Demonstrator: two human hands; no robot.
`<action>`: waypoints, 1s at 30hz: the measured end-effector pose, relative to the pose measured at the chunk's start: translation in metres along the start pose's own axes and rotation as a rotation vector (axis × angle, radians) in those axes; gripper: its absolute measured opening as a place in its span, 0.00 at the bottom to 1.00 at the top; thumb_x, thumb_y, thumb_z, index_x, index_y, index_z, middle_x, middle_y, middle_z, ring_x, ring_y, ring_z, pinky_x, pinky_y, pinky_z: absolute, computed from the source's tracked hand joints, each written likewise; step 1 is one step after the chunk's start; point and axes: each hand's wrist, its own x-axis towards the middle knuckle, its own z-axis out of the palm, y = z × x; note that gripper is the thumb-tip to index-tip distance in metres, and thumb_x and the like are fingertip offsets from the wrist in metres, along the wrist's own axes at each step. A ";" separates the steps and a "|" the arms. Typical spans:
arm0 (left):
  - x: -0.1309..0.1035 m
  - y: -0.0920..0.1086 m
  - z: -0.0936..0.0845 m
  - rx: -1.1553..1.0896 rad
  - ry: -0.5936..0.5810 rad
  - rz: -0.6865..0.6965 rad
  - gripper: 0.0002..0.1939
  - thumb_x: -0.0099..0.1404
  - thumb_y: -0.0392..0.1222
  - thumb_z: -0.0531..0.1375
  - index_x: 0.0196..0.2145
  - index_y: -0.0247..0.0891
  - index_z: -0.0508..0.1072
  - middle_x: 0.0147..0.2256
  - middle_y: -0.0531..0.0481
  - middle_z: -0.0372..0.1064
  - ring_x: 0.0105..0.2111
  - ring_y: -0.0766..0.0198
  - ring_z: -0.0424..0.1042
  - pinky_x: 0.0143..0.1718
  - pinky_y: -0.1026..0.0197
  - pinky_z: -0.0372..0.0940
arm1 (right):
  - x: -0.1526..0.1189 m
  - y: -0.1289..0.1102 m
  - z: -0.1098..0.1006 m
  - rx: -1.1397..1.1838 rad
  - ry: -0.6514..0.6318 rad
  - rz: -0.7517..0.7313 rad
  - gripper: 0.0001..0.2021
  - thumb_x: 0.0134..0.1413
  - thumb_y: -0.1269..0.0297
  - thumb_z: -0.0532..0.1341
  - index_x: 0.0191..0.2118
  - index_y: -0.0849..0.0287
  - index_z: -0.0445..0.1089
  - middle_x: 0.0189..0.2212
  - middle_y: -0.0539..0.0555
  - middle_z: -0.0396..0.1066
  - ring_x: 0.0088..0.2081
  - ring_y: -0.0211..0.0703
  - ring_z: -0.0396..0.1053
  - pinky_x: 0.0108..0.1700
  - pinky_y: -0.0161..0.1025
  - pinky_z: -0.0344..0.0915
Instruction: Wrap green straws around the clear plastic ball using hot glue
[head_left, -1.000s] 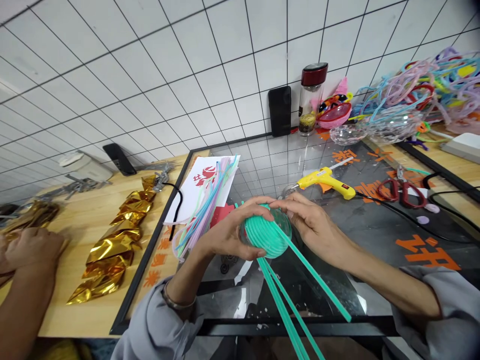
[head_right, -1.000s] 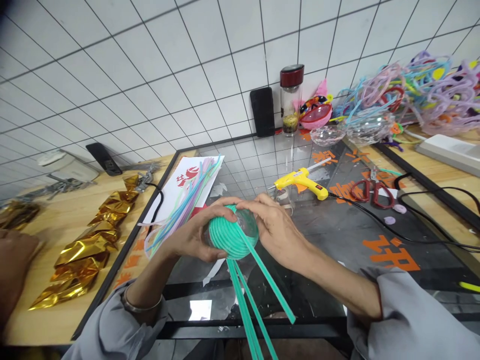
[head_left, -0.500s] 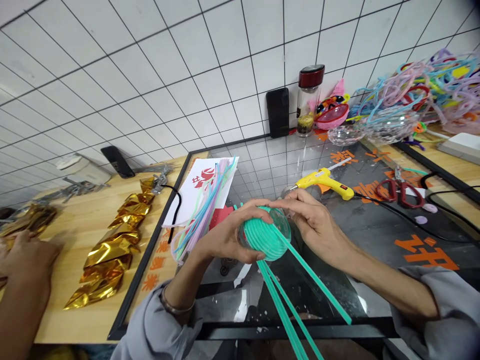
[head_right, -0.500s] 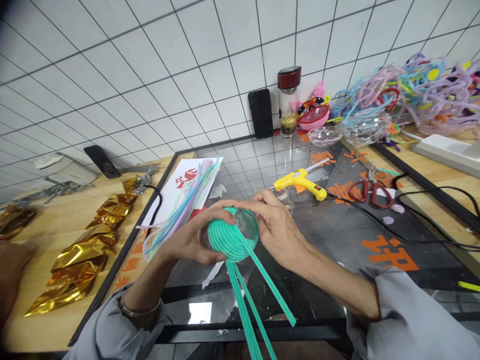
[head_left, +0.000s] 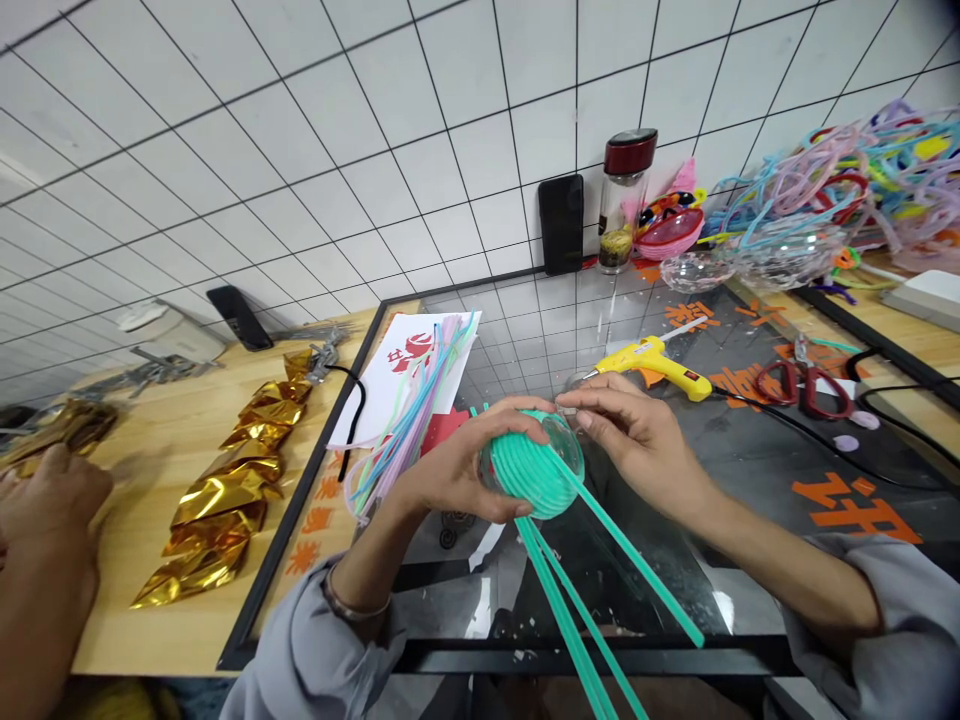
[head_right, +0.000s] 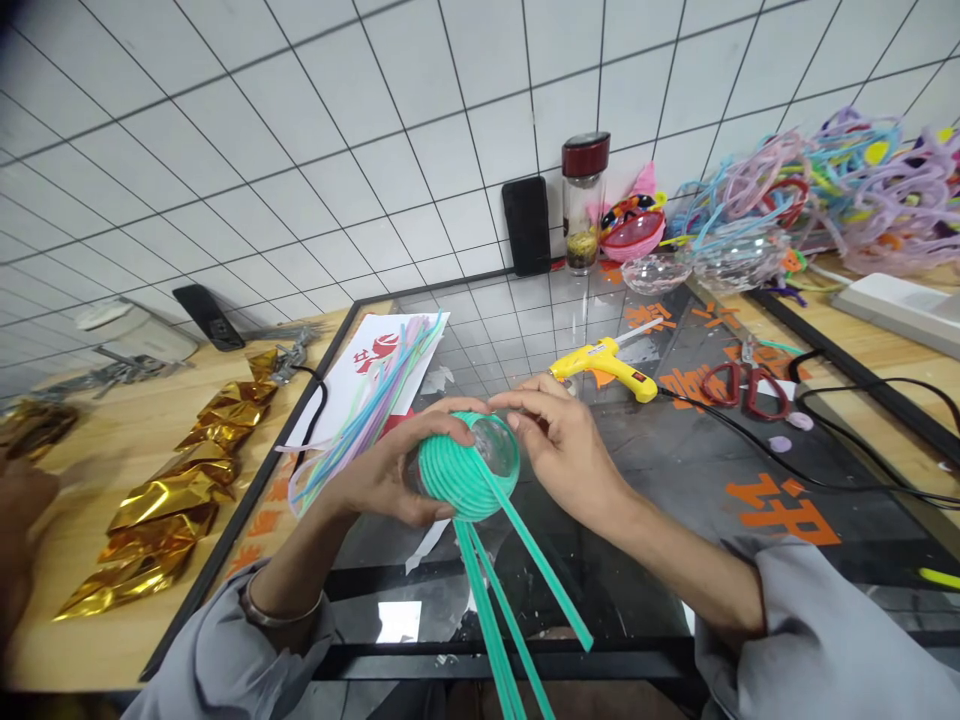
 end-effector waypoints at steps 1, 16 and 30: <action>0.000 0.000 0.000 -0.001 0.001 -0.002 0.29 0.52 0.43 0.72 0.50 0.42 0.69 0.61 0.37 0.62 0.63 0.44 0.63 0.64 0.40 0.58 | 0.001 0.001 0.000 0.041 0.003 0.030 0.09 0.58 0.68 0.61 0.41 0.55 0.79 0.37 0.54 0.74 0.42 0.44 0.72 0.43 0.43 0.70; 0.000 0.000 0.001 -0.013 -0.006 0.001 0.29 0.53 0.42 0.72 0.51 0.43 0.68 0.62 0.38 0.62 0.63 0.45 0.63 0.63 0.40 0.59 | 0.002 -0.001 0.000 0.185 0.006 0.166 0.05 0.52 0.65 0.63 0.28 0.58 0.74 0.27 0.50 0.73 0.32 0.40 0.69 0.36 0.39 0.66; 0.000 -0.001 0.000 -0.016 -0.004 0.013 0.30 0.52 0.41 0.72 0.51 0.44 0.68 0.62 0.39 0.62 0.63 0.44 0.63 0.64 0.39 0.59 | -0.006 0.003 0.001 0.121 -0.012 0.075 0.10 0.69 0.59 0.54 0.38 0.56 0.68 0.34 0.51 0.74 0.37 0.40 0.71 0.42 0.39 0.66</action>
